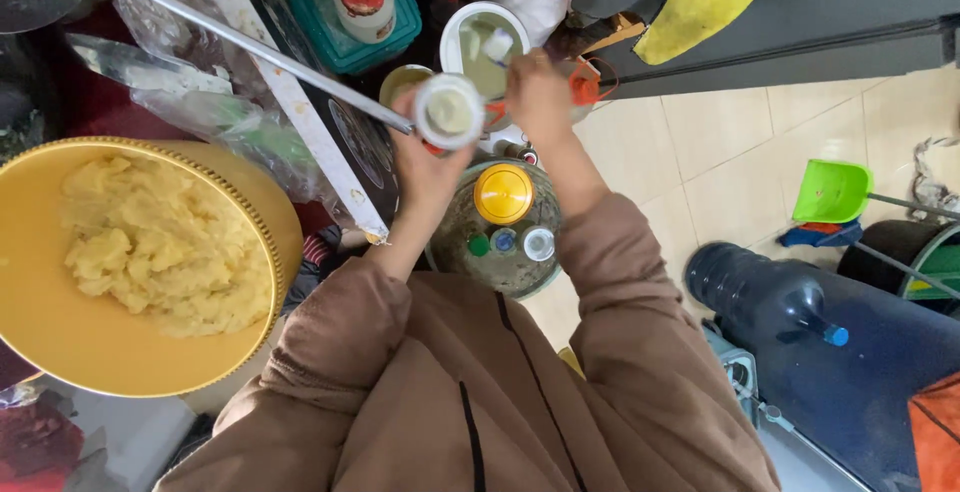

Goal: The person scoops a white substance from a container into a small cup, then pours a liquid from a blue thermos into the cup. They close the cup with a lid and shake it vigorously to mix the contents.

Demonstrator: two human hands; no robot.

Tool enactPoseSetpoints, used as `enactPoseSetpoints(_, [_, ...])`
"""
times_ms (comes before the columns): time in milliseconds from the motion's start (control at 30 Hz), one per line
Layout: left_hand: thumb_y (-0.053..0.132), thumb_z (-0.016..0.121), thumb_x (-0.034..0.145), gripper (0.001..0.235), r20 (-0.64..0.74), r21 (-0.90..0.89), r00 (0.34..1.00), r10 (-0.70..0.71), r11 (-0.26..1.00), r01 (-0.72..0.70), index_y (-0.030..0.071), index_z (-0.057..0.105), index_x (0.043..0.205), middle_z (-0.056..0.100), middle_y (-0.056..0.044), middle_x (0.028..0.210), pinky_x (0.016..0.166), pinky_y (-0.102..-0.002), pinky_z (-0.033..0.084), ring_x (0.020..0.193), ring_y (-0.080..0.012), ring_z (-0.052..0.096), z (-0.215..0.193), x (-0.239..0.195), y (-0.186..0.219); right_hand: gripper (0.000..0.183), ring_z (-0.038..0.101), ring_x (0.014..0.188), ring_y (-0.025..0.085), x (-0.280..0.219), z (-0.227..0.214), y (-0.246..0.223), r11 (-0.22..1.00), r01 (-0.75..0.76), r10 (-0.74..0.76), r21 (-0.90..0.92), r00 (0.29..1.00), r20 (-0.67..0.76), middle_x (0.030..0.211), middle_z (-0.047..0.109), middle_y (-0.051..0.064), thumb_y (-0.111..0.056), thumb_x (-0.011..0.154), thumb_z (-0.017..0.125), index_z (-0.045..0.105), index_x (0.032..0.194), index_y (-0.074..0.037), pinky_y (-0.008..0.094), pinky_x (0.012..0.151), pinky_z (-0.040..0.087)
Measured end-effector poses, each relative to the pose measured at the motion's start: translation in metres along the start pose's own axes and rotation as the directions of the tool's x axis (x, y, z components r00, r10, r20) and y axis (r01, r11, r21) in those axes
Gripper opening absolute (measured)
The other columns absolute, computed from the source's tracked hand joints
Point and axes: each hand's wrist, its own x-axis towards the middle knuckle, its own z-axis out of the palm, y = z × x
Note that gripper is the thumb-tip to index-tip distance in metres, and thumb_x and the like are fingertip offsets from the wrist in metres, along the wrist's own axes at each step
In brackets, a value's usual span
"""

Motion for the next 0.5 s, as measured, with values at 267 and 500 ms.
enactPoseSetpoints(267, [0.016, 0.088, 0.078, 0.075, 0.19, 0.201, 0.977, 0.096, 0.97, -0.135, 0.005, 0.045, 0.138, 0.056, -0.021, 0.141, 0.111, -0.044, 0.047, 0.132, -0.0384, 0.057, -0.018, 0.0, 0.042, 0.022, 0.075, 0.077, 0.04, 0.054, 0.131, 0.036, 0.899, 0.324, -0.182, -0.296, 0.889, 0.419, 0.096, 0.072, 0.015, -0.002, 0.083, 0.061, 0.075, 0.099, 0.0, 0.052, 0.058, 0.06])
enactPoseSetpoints(500, [0.013, 0.087, 0.079, 0.076, 0.07, 0.155, 0.989, 0.129, 0.978, -0.138, 0.002, 0.042, 0.139, 0.056, -0.02, 0.142, 0.111, -0.044, 0.049, 0.133, -0.0375, 0.057, -0.018, -0.004, 0.031, 0.03, 0.072, 0.09, 0.048, 0.065, 0.08, 0.008, 0.977, 0.172, -0.039, -0.124, 0.721, 0.692, 0.103, 0.071, 0.028, -0.008, 0.075, 0.066, 0.074, 0.101, 0.005, 0.054, 0.073, 0.059])
